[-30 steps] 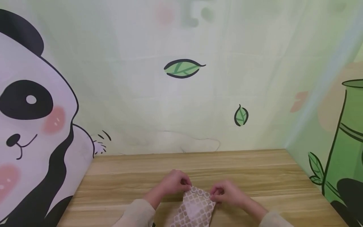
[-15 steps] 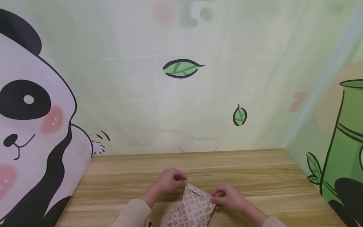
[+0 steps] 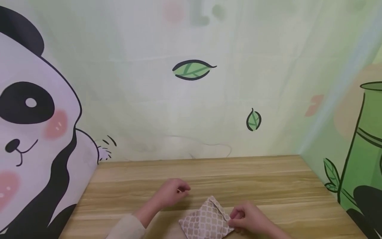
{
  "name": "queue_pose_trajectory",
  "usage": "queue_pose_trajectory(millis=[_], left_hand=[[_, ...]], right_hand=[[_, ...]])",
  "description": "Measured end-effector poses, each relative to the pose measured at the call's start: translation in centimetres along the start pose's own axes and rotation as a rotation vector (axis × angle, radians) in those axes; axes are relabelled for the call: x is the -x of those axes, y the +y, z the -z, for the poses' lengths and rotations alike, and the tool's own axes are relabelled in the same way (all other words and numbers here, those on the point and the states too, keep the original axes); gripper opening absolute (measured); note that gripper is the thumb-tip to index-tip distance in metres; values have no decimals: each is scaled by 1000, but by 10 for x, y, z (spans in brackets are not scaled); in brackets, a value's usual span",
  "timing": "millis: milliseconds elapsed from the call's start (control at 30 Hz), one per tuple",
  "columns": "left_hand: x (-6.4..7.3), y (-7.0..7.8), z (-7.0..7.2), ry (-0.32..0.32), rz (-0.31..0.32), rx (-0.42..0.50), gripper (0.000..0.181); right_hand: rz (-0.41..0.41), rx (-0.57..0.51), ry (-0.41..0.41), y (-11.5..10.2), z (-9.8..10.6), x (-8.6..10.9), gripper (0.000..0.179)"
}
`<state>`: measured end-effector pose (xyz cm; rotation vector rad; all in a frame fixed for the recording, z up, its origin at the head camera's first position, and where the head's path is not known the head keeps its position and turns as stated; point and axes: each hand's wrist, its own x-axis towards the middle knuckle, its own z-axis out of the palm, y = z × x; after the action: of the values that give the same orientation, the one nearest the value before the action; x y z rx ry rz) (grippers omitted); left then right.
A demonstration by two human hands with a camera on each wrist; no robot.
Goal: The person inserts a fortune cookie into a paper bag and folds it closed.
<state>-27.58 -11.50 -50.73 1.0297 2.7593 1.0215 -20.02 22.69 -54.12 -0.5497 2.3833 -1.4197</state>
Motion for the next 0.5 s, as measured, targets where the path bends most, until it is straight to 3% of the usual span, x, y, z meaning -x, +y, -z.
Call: queue_pose_trajectory(millis=[233,500], left_hand=[[17,3,7,2,3,-121,18],[33,4,9,47,20,-192,27]], right_hand=[[-37,0,-17,2,1,12,14],[-46,70,1,-1,22,11,12]])
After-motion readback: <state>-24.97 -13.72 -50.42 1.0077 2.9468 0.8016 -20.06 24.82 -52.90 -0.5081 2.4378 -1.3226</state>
